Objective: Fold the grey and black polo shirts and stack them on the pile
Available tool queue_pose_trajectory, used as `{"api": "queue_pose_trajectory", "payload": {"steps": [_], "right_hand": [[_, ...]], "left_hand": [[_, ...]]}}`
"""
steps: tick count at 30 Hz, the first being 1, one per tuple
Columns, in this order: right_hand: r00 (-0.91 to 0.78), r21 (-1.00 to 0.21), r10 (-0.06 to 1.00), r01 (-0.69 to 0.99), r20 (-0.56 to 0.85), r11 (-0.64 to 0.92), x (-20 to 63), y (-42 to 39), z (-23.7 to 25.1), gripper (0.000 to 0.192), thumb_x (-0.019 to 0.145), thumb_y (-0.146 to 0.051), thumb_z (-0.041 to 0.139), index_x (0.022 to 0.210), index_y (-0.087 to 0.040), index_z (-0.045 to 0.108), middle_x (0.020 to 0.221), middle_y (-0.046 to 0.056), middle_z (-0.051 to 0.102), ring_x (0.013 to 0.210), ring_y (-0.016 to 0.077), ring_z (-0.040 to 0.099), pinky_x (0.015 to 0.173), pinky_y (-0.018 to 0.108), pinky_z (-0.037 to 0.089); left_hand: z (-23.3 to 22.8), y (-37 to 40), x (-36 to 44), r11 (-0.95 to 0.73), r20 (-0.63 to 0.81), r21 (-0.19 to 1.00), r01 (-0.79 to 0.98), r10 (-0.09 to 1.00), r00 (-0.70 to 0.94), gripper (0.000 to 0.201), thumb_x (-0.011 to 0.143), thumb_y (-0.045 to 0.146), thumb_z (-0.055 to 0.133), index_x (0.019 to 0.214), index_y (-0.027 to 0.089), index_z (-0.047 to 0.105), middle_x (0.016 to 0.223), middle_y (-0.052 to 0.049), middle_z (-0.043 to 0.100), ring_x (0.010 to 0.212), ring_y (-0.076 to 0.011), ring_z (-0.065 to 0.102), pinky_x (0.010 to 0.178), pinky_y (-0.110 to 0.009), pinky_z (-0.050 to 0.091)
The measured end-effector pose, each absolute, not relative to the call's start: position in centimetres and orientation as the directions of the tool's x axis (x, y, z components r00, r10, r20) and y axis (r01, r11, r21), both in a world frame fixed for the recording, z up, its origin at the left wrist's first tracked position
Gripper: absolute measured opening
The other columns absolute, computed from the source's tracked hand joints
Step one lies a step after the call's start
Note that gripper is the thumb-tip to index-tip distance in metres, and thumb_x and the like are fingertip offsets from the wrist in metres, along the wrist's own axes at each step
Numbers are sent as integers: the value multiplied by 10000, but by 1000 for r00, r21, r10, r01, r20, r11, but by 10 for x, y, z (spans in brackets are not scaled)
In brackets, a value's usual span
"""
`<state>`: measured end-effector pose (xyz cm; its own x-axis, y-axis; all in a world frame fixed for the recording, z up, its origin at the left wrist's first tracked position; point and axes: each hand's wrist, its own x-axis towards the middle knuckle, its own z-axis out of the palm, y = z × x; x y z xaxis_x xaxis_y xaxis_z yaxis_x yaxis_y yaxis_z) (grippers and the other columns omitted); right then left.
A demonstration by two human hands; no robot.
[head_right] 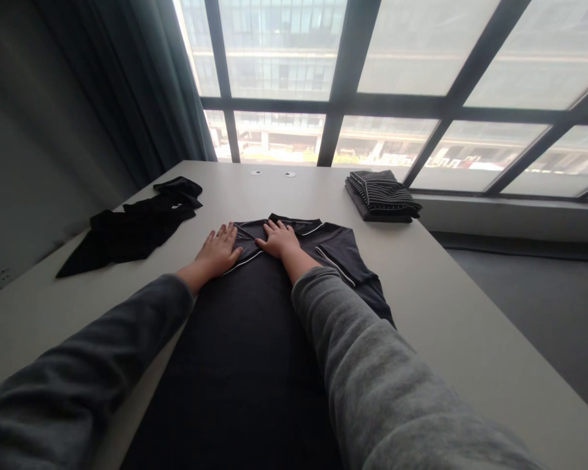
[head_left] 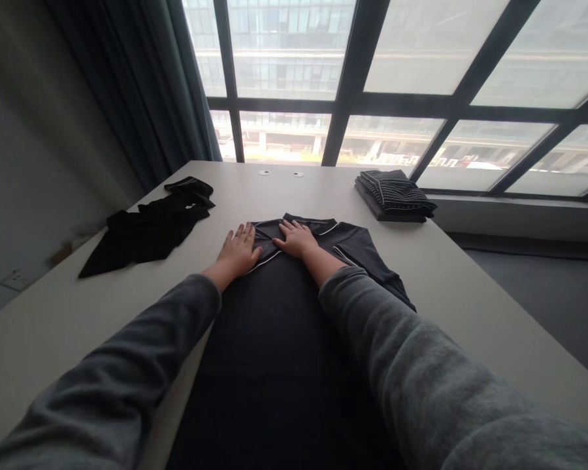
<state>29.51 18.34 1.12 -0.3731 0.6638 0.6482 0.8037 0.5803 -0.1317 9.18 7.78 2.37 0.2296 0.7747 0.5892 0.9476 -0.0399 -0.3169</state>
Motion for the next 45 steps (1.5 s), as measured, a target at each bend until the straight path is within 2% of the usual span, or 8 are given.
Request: {"api": "queue_pose_trajectory", "payload": {"steps": [5,9,13,24,28,33,39,45], "right_hand": [[-372,-133,664,804,649,580,294,185,11,802,1033,-694,419,1687,-232,375,1774,68,246,1637,351,215,1302,567,208],[-373,-139,664,799,649,585,296,183,12,796,1028,-700,431,1682,-249,386,1772,67,255,1635,357,221,1300,574,212],[-375,-132,654,797,657,589,297,181,12,766,1031,-685,442,1671,-265,411,1767,65,275,1631,358,235,1294,578,230],[-322,-128,586,792,744,597,297,180,20,489,1092,-499,427,1492,-311,635,1660,78,486,1557,384,338,1252,758,153],[-364,-34,450,746,816,665,281,181,56,436,1010,-267,584,1432,-261,694,1491,115,625,1392,340,507,1245,545,349],[-617,120,398,628,679,769,243,193,91,474,959,-158,619,1389,-316,742,1388,46,693,1240,252,643,1107,320,471],[-481,-93,588,718,650,689,215,216,99,297,968,-292,650,1199,-239,829,1142,49,816,1013,231,742,927,287,554],[-400,-167,599,720,693,674,200,220,98,288,900,-226,681,1142,-221,835,1112,56,821,1016,226,752,947,295,572]], "left_hand": [[-25,22,68,-213,426,-428,878,809,404,685,1085,464,340,1685,133,346,1764,-121,280,1652,-272,208,1339,-467,176],[-39,-11,59,-227,441,-398,889,802,403,671,1060,483,411,1659,180,414,1756,-116,316,1616,-292,310,1308,-455,284],[-31,-24,62,-193,536,-397,897,745,398,552,1025,380,476,1547,229,568,1583,-119,565,1421,-307,552,1201,-448,433],[0,10,41,-135,731,-70,988,667,143,268,934,279,584,1144,227,741,1155,-82,766,1101,-273,696,1006,-385,538],[2,14,43,-124,741,-41,991,662,114,198,929,256,590,1050,229,744,1084,-66,774,1051,-262,703,955,-368,540],[7,16,42,-81,749,-3,997,660,56,171,921,238,600,1036,251,726,1072,-51,775,987,-247,711,889,-351,535],[7,10,45,-142,732,-63,988,666,142,207,934,172,567,1052,244,720,1057,-57,747,979,-236,699,885,-336,533],[8,6,47,-141,708,-158,977,674,212,210,974,173,560,1038,254,743,1060,-53,725,984,-232,688,891,-334,523]]}}
